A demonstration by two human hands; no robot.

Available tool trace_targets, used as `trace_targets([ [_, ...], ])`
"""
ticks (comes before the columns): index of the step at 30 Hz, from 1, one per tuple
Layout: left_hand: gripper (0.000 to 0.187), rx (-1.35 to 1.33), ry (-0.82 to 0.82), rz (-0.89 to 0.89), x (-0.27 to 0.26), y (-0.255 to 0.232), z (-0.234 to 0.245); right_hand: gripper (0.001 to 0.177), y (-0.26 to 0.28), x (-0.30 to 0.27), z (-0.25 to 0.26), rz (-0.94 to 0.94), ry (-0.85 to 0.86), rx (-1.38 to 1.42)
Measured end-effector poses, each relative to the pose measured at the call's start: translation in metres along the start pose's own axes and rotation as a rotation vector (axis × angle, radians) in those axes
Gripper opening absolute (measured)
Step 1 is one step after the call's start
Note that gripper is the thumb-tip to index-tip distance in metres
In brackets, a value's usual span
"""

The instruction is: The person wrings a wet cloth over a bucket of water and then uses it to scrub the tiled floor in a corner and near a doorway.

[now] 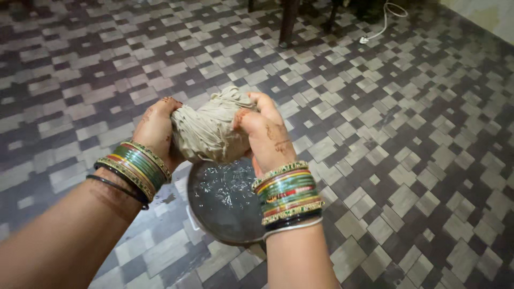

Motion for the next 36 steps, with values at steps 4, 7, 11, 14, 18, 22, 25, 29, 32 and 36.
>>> trace_targets([
  [4,0.020,-0.003,0.030,-0.050,-0.022,-0.044,-0.016,0.045,0.042,-0.001,-0.024,0.000,-0.010,-0.003],
  [7,0.022,0.008,-0.013,-0.051,-0.038,-0.073,-0.029,0.043,0.083,0.003,-0.040,0.108,0.029,-0.084],
  [11,0.020,-0.070,0.007,-0.056,-0.056,-0.112,-0.059,0.043,0.139,0.008,-0.052,0.079,0.018,-0.153],
  [14,0.021,-0.076,0.046,-0.078,-0.070,-0.145,-0.086,0.041,0.187,0.010,-0.064,0.079,0.039,-0.150],
  [18,0.023,-0.033,0.042,-0.090,-0.095,-0.199,-0.122,0.043,0.250,0.014,-0.081,0.034,0.031,-0.161],
  [22,0.019,-0.080,0.081,-0.109,-0.126,-0.260,-0.157,0.043,0.320,0.017,-0.110,0.148,0.108,-0.131],
  [25,0.019,-0.077,0.090,-0.126,-0.157,-0.311,-0.178,0.042,0.377,0.017,-0.132,0.231,0.148,-0.255],
  [29,0.030,-0.157,0.212,-0.116,-0.207,-0.370,-0.209,0.043,0.456,0.014,-0.169,0.277,0.190,-0.352],
  [32,0.029,-0.178,0.242,-0.122,-0.242,-0.415,-0.220,0.045,0.514,0.007,-0.203,0.327,0.233,-0.466],
  [36,0.030,-0.125,0.318,-0.181,-0.293,-0.476,-0.233,0.053,0.577,-0.009,-0.252,0.361,0.326,-0.447],
])
Point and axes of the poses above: each hand's wrist, its own x-axis towards the middle knuckle, its own z-axis out of the back of the hand, y = z × x, the point moved 7 cm from there along x, towards the middle knuckle, and after that the axes turned 13 degrees about -x, right-handed, at the moved point
